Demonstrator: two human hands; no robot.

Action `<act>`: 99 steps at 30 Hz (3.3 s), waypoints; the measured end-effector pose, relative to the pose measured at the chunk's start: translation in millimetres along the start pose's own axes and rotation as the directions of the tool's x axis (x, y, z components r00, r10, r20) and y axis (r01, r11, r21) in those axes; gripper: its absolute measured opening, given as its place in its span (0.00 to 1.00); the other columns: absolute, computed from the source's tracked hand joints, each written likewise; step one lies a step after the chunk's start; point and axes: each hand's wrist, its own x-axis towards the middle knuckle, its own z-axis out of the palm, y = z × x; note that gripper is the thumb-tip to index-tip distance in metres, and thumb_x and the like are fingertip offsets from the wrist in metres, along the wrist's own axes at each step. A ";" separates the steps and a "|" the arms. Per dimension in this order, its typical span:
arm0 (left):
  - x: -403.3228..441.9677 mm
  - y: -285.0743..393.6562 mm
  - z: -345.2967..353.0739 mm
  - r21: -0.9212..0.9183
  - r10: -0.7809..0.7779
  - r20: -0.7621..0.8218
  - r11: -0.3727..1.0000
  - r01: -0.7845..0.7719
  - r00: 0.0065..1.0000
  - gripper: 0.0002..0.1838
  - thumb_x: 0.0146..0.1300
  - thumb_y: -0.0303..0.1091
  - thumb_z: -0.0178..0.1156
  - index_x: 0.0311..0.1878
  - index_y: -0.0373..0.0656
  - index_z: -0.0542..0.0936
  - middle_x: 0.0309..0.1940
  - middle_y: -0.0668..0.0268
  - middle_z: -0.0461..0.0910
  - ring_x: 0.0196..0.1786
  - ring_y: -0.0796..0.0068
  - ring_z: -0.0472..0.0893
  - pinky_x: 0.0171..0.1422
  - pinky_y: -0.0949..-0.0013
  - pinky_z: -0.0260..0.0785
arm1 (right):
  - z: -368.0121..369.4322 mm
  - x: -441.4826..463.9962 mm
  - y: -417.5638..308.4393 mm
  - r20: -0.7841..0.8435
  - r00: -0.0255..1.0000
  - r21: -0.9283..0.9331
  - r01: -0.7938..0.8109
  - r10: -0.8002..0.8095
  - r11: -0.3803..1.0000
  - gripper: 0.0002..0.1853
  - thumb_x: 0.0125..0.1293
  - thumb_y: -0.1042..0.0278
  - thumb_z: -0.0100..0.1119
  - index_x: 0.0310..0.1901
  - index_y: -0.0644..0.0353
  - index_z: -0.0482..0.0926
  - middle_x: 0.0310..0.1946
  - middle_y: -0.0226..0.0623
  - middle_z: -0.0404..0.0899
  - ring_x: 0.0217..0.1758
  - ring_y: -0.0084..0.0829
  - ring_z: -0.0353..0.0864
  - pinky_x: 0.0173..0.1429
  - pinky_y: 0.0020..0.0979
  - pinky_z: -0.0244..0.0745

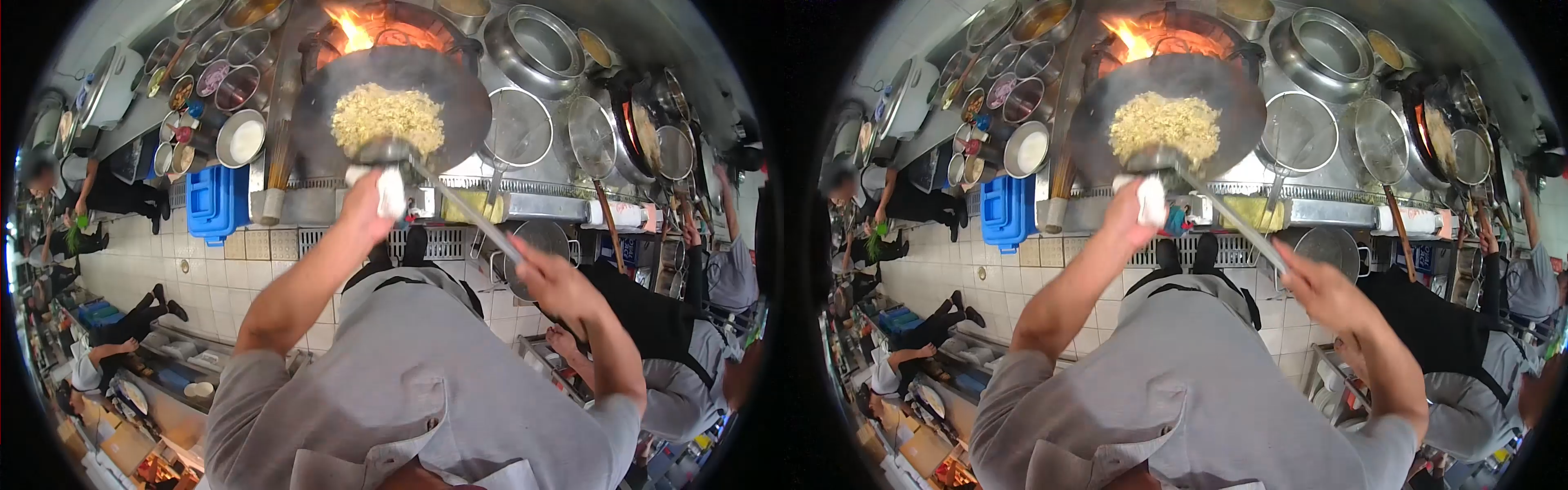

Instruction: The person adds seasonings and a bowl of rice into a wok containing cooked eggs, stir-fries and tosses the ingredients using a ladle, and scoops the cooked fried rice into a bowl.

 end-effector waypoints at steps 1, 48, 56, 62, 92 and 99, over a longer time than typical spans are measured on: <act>28.7 5.2 -3.0 0.042 0.046 0.082 0.998 -0.049 0.996 0.12 0.76 0.38 0.47 0.37 0.47 0.76 0.27 0.67 0.80 0.26 0.69 0.79 0.29 0.60 0.72 | -6.1 25.7 -20.4 0.052 0.983 -0.106 -0.170 0.176 0.980 0.28 0.77 0.59 0.50 0.76 0.54 0.62 0.33 0.48 0.80 0.36 0.33 0.79 0.47 0.32 0.74; 159.7 -0.4 -29.8 0.042 0.132 0.180 0.989 -0.142 0.975 0.15 0.76 0.49 0.50 0.42 0.49 0.78 0.32 0.67 0.81 0.31 0.67 0.81 0.36 0.57 0.76 | -6.5 180.3 23.8 -0.533 0.846 0.069 0.066 -0.019 0.995 0.26 0.76 0.60 0.48 0.73 0.55 0.68 0.28 0.41 0.79 0.29 0.31 0.79 0.36 0.33 0.73; 13.8 -52.7 -149.9 0.202 0.074 0.000 0.977 -0.073 0.997 0.24 0.71 0.58 0.57 0.53 0.47 0.79 0.39 0.66 0.84 0.37 0.72 0.83 0.37 0.66 0.77 | 57.4 293.5 -3.5 -0.143 0.988 0.573 0.128 -0.054 0.809 0.27 0.76 0.60 0.51 0.75 0.46 0.65 0.20 0.26 0.67 0.13 0.22 0.65 0.18 0.28 0.66; -53.7 -62.2 -233.8 0.203 0.131 -0.137 0.974 -0.102 0.982 0.21 0.73 0.53 0.57 0.52 0.44 0.76 0.38 0.66 0.81 0.38 0.72 0.82 0.40 0.67 0.76 | 32.1 159.4 72.0 -0.247 0.877 -0.405 0.294 -0.413 0.866 0.28 0.71 0.63 0.58 0.72 0.41 0.69 0.37 0.46 0.85 0.34 0.54 0.85 0.41 0.50 0.80; -12.6 -21.5 -222.4 0.205 0.224 -0.110 0.958 -0.198 0.968 0.27 0.72 0.61 0.55 0.53 0.44 0.77 0.35 0.65 0.81 0.35 0.72 0.81 0.36 0.64 0.76 | 23.3 235.6 34.4 -0.440 0.834 -0.488 0.089 -0.333 0.868 0.27 0.72 0.66 0.56 0.73 0.47 0.68 0.33 0.61 0.82 0.36 0.62 0.82 0.40 0.55 0.74; -5.4 -10.6 -208.5 0.203 0.243 -0.074 0.953 -0.224 0.967 0.27 0.72 0.61 0.55 0.55 0.45 0.76 0.38 0.64 0.81 0.37 0.71 0.82 0.37 0.64 0.76 | 83.3 187.0 31.6 -0.376 0.852 -0.370 0.224 -0.365 0.902 0.27 0.71 0.69 0.54 0.71 0.59 0.68 0.27 0.62 0.80 0.33 0.64 0.82 0.42 0.56 0.75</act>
